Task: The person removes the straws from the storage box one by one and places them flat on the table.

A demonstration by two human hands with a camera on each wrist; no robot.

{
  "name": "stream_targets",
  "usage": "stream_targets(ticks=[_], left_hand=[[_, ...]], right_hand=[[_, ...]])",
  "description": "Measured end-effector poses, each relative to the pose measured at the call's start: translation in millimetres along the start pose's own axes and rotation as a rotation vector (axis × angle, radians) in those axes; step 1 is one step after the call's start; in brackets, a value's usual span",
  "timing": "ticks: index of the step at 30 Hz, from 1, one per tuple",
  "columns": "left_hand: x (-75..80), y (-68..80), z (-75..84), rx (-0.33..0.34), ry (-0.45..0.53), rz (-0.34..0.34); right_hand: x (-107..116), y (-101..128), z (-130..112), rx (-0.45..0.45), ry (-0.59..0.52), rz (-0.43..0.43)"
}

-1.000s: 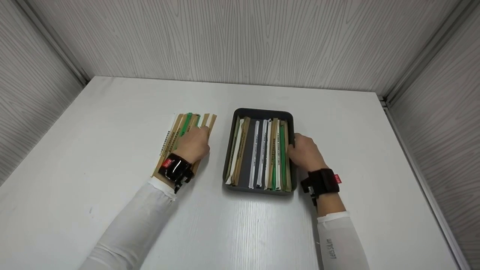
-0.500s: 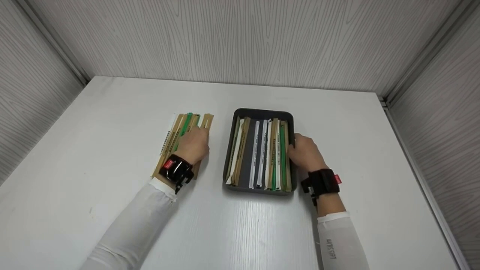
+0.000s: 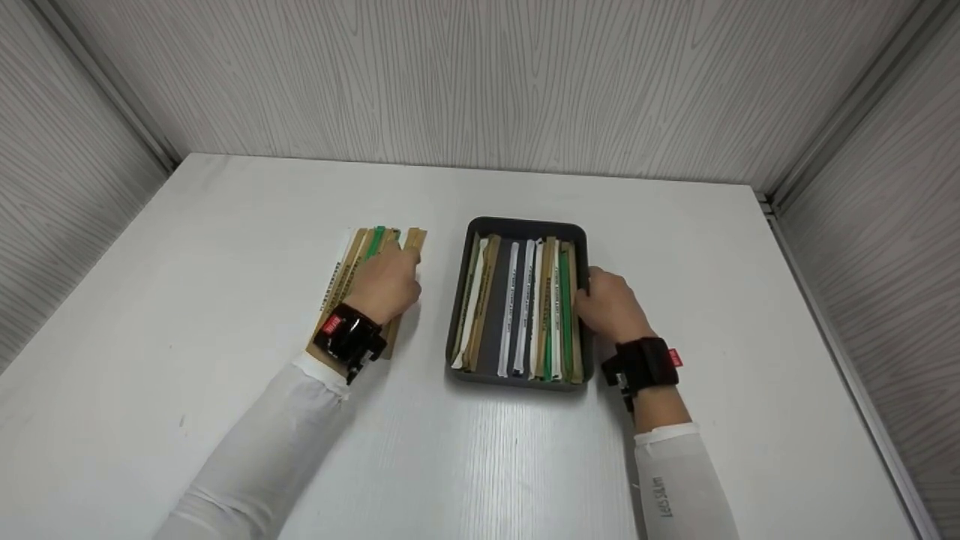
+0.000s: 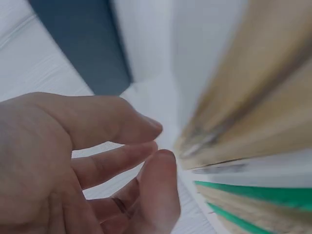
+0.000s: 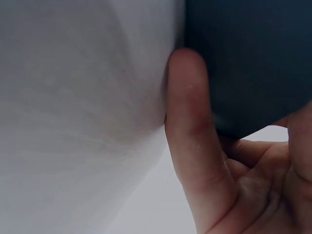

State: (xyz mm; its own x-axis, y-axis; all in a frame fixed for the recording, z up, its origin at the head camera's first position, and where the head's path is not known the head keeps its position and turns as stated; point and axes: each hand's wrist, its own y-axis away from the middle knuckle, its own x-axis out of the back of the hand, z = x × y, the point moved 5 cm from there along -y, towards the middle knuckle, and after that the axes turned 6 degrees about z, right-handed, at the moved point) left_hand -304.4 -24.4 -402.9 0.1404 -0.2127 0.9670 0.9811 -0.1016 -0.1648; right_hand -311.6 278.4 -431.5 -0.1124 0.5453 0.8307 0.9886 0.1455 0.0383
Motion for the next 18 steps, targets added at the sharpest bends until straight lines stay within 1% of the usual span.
stream_targets(ticks=[3,6,10,14,18], left_hand=[[10.8,-1.6,9.7,-0.043,0.023,0.014],[20.7,-4.8,22.9,-0.059,0.058,0.009],[29.7,-8.5,45.8,-0.074,0.101,-0.005],[33.1,-10.7,71.3,-0.104,0.111,-0.037],[29.3,-12.2,95.0,-0.149,0.085,-0.073]], right_hand=[[-0.5,0.3,0.0,-0.004,-0.002,-0.002],[-0.9,0.3,0.5,-0.006,0.004,-0.004],[-1.5,0.4,1.1,-0.012,0.003,-0.009],[-1.3,0.5,0.9,-0.007,0.002,-0.006],[-0.2,-0.2,0.1,0.004,0.004,0.003]])
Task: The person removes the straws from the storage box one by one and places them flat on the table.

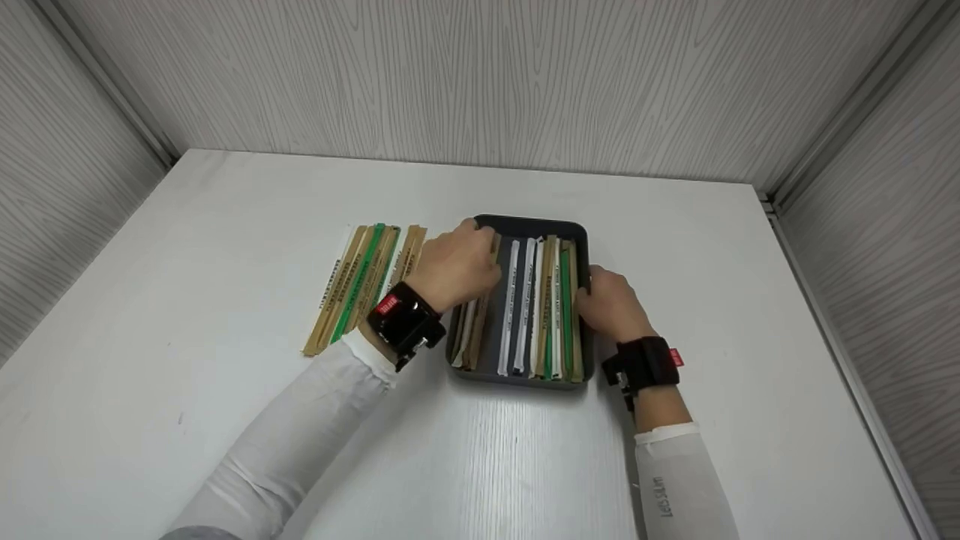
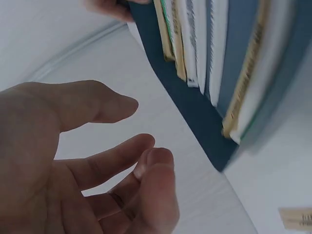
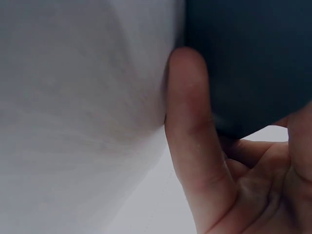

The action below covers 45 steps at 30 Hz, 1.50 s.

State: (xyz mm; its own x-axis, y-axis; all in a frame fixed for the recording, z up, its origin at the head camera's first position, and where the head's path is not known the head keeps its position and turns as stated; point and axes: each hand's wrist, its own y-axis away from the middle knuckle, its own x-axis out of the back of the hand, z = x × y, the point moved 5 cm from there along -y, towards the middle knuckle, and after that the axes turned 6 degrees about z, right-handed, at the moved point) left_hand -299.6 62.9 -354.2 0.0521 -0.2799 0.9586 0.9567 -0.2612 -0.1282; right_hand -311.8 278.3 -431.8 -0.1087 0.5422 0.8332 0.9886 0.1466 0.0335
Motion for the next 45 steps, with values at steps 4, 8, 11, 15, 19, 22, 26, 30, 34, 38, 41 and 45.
stream_targets(ticks=[4,8,11,15,19,22,26,30,34,38,41,45], left_hand=[[-13.2,-6.1,17.2,-0.044,-0.065,-0.032],[-29.6,-11.2,27.2,-0.07,-0.14,-0.073],[-40.4,-14.1,32.4,-0.071,-0.176,-0.096],[-52.7,-15.6,39.0,-0.071,-0.235,-0.103],[-62.2,-15.5,42.6,-0.061,-0.308,-0.12],[-66.8,-15.5,43.2,-0.04,-0.332,-0.135],[-71.0,-15.1,43.4,-0.024,-0.326,-0.153],[-74.7,-14.1,43.8,-0.026,-0.311,-0.172],[-74.8,-12.6,43.4,-0.024,-0.314,-0.165],[-74.1,-11.8,42.0,-0.006,-0.305,-0.163],[-74.3,-11.2,40.8,0.004,-0.288,-0.178],[-73.5,-10.1,40.7,0.008,-0.293,-0.168]], right_hand=[[0.3,-0.8,0.6,-0.005,-0.004,-0.005],[-0.4,-1.2,1.3,-0.018,-0.017,-0.011],[-0.2,-1.4,0.9,-0.004,-0.009,-0.001],[-0.1,-0.9,0.9,0.016,0.006,0.012],[-0.8,-0.2,1.1,0.009,-0.003,0.006],[-0.7,-0.6,1.0,0.008,-0.004,0.004],[0.3,-1.4,0.9,0.012,-0.003,0.009],[0.2,-1.7,1.6,0.004,-0.001,0.004],[-0.2,-2.2,1.9,0.003,0.007,0.0],[0.0,-2.0,1.7,0.006,0.003,0.001],[0.0,-1.5,1.4,0.01,0.004,0.0],[-0.1,-1.1,1.2,0.015,0.013,0.005]])
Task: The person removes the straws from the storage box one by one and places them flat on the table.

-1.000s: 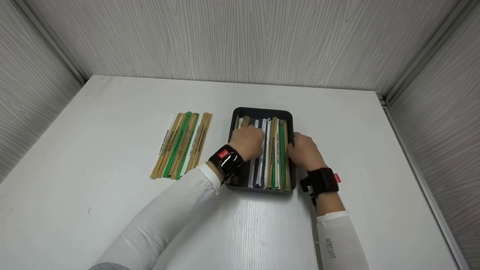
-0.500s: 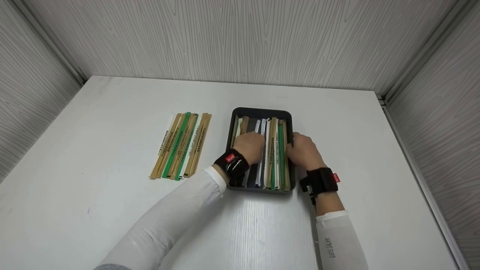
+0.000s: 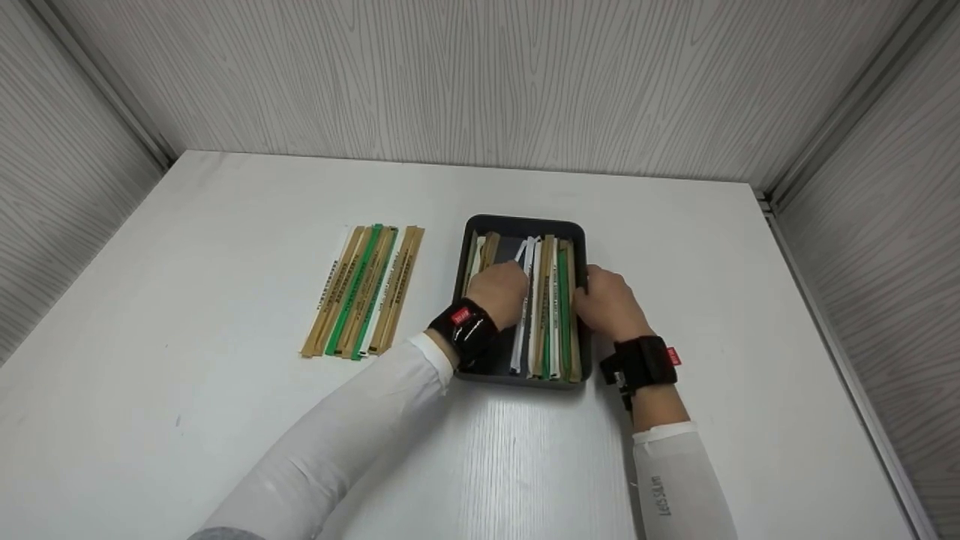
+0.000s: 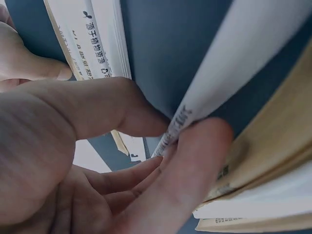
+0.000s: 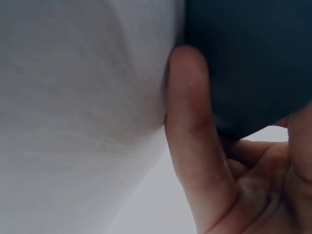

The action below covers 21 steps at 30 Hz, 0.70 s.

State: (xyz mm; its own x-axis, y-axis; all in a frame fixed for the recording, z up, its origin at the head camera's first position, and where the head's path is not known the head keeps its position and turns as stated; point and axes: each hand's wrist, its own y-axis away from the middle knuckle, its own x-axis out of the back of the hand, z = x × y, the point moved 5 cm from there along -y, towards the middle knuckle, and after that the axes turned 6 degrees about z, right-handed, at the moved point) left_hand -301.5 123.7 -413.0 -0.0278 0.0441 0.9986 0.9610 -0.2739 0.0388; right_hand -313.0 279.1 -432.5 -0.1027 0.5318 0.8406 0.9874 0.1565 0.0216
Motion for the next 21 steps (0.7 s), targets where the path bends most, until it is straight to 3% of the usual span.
stream_targets(ticks=[7,11,16,21], left_hand=[[5.1,-1.6,-1.6,0.035,-0.052,0.055],[15.0,-1.9,-5.1,0.048,-0.029,0.089],[37.8,-1.0,-17.7,0.063,0.099,0.141],[66.0,7.4,-42.9,0.058,0.267,0.178]], right_hand=[[-0.1,0.0,-0.1,-0.006,-0.013,0.0],[-0.6,-0.1,-0.7,-0.014,-0.016,-0.008],[-0.7,-0.4,-0.5,-0.024,-0.018,-0.015],[-0.9,-0.7,-0.1,-0.033,-0.016,-0.021]])
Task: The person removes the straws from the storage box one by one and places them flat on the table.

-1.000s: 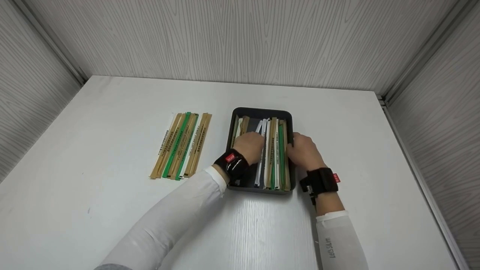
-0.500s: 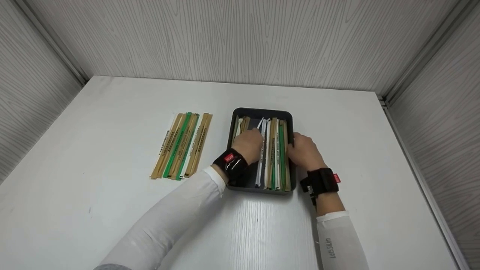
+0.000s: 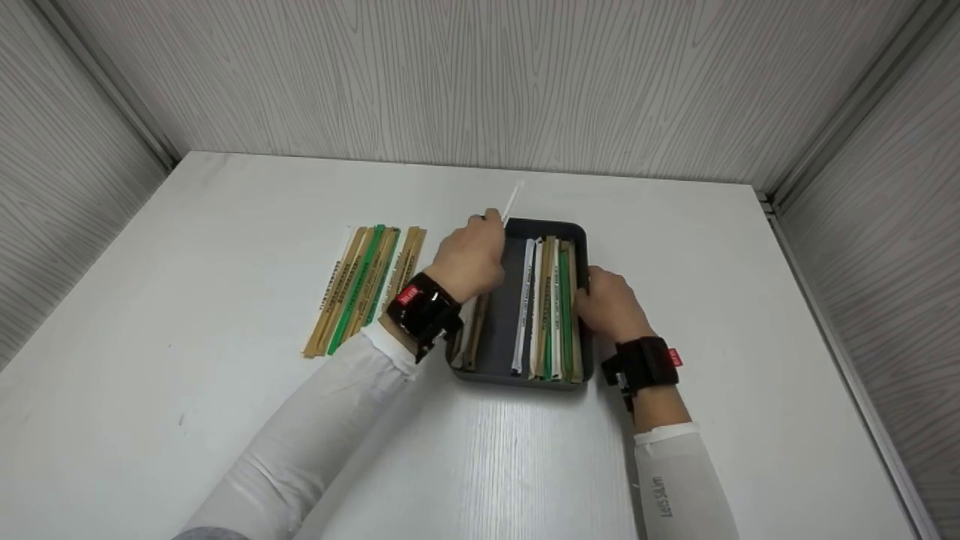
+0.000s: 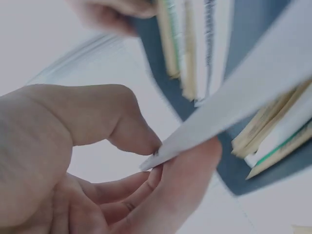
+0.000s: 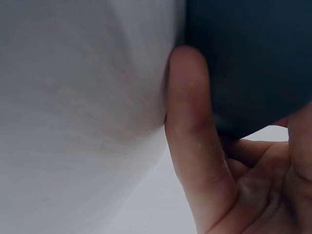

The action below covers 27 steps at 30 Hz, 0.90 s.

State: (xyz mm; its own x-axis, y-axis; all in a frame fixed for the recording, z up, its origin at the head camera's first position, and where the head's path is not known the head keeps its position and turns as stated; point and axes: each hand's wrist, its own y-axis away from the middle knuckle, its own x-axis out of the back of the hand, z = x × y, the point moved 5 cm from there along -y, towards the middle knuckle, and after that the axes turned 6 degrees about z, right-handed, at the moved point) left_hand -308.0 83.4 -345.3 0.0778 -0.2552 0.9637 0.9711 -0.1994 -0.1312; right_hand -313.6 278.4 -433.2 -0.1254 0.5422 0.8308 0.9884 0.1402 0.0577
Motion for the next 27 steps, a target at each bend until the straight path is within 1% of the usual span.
stream_targets(ticks=[2,5,7,9,12,15,18,22,27], left_hand=[[12.1,1.7,-9.4,0.013,0.069,-0.003],[26.1,5.1,-26.2,0.029,0.145,0.003],[33.7,8.0,-39.0,0.036,0.174,0.015],[39.5,11.1,-52.1,0.035,0.194,0.042],[43.3,15.6,-71.1,0.037,0.21,0.073],[40.3,20.0,-87.8,0.044,0.209,0.089],[33.4,23.0,-100.0,0.052,0.212,0.09],[22.3,25.2,-109.9,0.06,0.212,0.084],[4.0,28.4,-117.7,0.108,0.19,0.049]], right_hand=[[-0.2,0.1,0.2,0.0,0.002,-0.001],[-0.5,1.1,0.1,0.009,0.011,0.001],[-0.4,1.9,-0.2,0.018,0.019,0.006],[0.1,2.3,-0.5,0.025,0.027,0.011],[1.4,2.5,-1.0,0.024,0.022,0.017],[1.7,2.2,-1.0,0.024,0.014,0.017],[1.8,2.3,0.0,0.022,0.008,0.016],[1.8,2.2,1.3,0.018,0.008,0.017],[0.9,1.3,2.4,0.013,0.017,0.015]])
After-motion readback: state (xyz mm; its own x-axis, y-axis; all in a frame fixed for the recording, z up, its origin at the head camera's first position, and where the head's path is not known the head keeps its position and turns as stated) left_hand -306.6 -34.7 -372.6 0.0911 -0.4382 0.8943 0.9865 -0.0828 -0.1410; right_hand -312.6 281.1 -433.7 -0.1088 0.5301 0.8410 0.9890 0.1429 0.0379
